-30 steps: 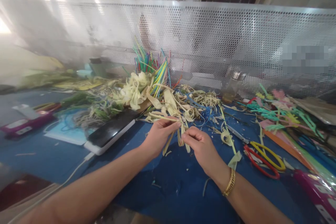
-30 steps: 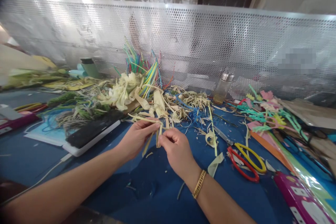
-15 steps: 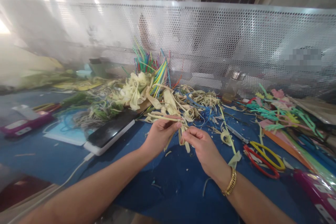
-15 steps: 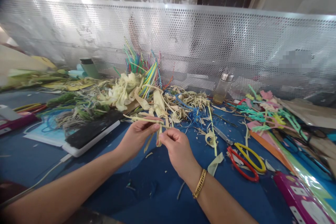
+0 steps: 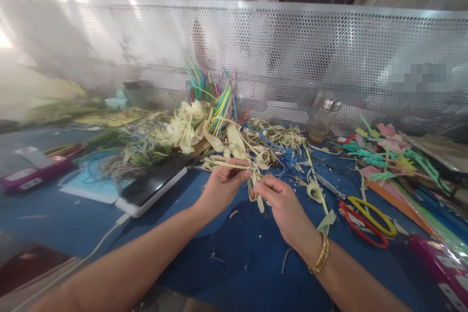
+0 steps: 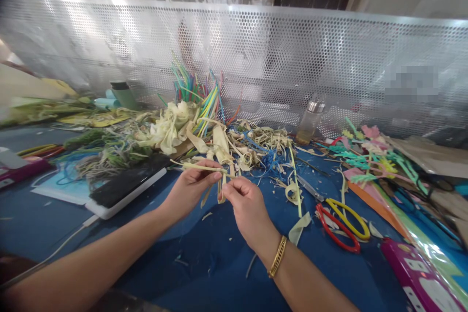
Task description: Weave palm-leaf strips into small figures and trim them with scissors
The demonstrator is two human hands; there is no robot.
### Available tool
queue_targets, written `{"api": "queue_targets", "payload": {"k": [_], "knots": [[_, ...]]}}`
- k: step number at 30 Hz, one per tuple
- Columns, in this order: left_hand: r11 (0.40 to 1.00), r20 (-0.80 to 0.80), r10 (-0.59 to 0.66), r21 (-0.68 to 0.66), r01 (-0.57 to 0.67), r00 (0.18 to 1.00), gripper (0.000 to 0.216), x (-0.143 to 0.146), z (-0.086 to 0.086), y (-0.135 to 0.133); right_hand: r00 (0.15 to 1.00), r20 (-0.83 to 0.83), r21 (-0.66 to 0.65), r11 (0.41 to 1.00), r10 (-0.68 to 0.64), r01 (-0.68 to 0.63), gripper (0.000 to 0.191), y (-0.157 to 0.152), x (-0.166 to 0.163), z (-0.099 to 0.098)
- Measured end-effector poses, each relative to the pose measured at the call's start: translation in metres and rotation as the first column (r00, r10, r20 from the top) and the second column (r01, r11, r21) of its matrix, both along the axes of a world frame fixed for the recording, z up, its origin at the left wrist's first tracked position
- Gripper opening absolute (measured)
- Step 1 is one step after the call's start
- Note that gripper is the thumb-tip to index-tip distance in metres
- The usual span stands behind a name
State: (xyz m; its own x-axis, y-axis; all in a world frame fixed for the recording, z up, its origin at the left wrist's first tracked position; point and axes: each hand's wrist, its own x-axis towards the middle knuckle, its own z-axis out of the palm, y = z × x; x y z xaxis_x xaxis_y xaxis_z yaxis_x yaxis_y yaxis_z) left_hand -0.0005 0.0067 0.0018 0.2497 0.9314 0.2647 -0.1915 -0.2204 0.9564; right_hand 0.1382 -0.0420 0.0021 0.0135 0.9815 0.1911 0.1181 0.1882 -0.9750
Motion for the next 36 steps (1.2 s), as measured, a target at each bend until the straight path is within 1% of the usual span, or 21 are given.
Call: {"api": "queue_targets", "payload": {"k": [5,7,9,10,13,16,18,20,21,22,24,25,26,27,28,30,32,33,36], "knots": [[0.995,-0.111,0.013,0.099,-0.001,0.994,0.018,-0.003,0.003,0.001,0.983,0.173,0.073,0.996,-0.056,0.044,0.025,0.002,0.004,-0.001],[0.991,-0.131,0.017,0.131,0.0,0.991,0.018,-0.004,0.001,0.002,0.982,0.187,0.076,0.997,-0.026,0.012,0.026,0.003,0.006,-0.002],[0.991,-0.151,0.009,0.136,0.012,0.988,0.018,-0.005,-0.001,0.003,0.983,0.181,0.073,0.997,0.009,-0.023,0.028,0.005,0.008,-0.002],[0.991,-0.165,-0.001,0.134,0.023,0.986,0.018,-0.005,-0.002,0.003,0.983,0.184,0.076,0.997,0.007,-0.021,0.028,0.005,0.008,-0.002],[0.989,-0.184,-0.054,0.126,0.078,0.982,0.019,-0.004,-0.003,0.001,0.971,0.225,0.092,0.994,-0.082,0.062,0.028,0.007,0.01,-0.001],[0.99,-0.152,-0.072,0.113,0.089,0.986,0.018,-0.003,-0.001,-0.002,0.928,0.315,0.135,0.977,-0.199,0.164,0.033,0.008,0.016,0.002],[0.992,-0.118,-0.094,0.076,0.104,0.988,0.016,-0.002,0.001,-0.004,0.901,0.34,0.173,0.96,-0.269,0.221,0.038,0.009,0.021,0.005],[0.989,-0.067,-0.147,0.006,0.147,0.987,0.016,-0.001,0.002,-0.005,0.905,0.301,0.155,0.952,-0.301,0.266,0.04,0.011,0.027,0.009],[0.984,-0.041,-0.177,-0.035,0.176,0.983,0.017,0.0,0.002,-0.005,0.922,0.26,0.114,0.957,-0.288,0.267,0.04,0.012,0.029,0.01],[0.977,-0.018,-0.204,-0.073,0.202,0.979,0.017,0.0,0.001,-0.005,0.947,0.205,0.054,0.969,-0.247,0.241,0.039,0.013,0.03,0.011],[0.958,0.014,-0.254,-0.134,0.254,0.967,0.018,0.0,-0.002,-0.005,0.993,0.04,-0.076,0.991,-0.109,0.112,0.034,0.013,0.029,0.011],[0.946,0.025,-0.281,-0.16,0.282,0.959,0.018,0.0,-0.003,-0.006,0.997,-0.059,-0.125,0.992,-0.042,0.034,0.031,0.014,0.028,0.011],[0.933,0.037,-0.308,-0.185,0.309,0.951,0.019,0.0,-0.005,-0.006,0.989,-0.149,-0.157,0.987,0.0,-0.024,0.028,0.014,0.027,0.01],[0.919,0.05,-0.331,-0.209,0.334,0.942,0.019,0.0,-0.006,-0.006,0.976,-0.217,-0.172,0.984,0.004,-0.043,0.027,0.015,0.027,0.009],[0.906,0.061,-0.35,-0.232,0.354,0.935,0.019,-0.001,-0.006,-0.006,0.966,-0.257,-0.173,0.985,-0.027,-0.018,0.026,0.017,0.027,0.007],[0.883,0.063,-0.381,-0.269,0.384,0.922,0.018,-0.002,-0.006,-0.006,0.944,-0.283,-0.146,0.981,-0.168,0.131,0.026,0.022,0.034,0.004],[0.871,0.035,-0.408,-0.286,0.4,0.912,0.018,-0.003,-0.004,-0.006,0.898,-0.302,-0.114,0.948,-0.319,0.299,0.027,0.03,0.045,0.001],[0.868,0.017,-0.417,-0.289,0.404,0.909,0.018,-0.003,-0.003,-0.006,0.874,-0.316,-0.118,0.93,-0.368,0.349,0.027,0.034,0.051,0.0],[0.858,-0.013,-0.432,-0.314,0.406,0.902,0.02,-0.004,-0.001,-0.006,0.85,-0.334,-0.131,0.914,-0.406,0.385,0.028,0.041,0.066,-0.003]]}}
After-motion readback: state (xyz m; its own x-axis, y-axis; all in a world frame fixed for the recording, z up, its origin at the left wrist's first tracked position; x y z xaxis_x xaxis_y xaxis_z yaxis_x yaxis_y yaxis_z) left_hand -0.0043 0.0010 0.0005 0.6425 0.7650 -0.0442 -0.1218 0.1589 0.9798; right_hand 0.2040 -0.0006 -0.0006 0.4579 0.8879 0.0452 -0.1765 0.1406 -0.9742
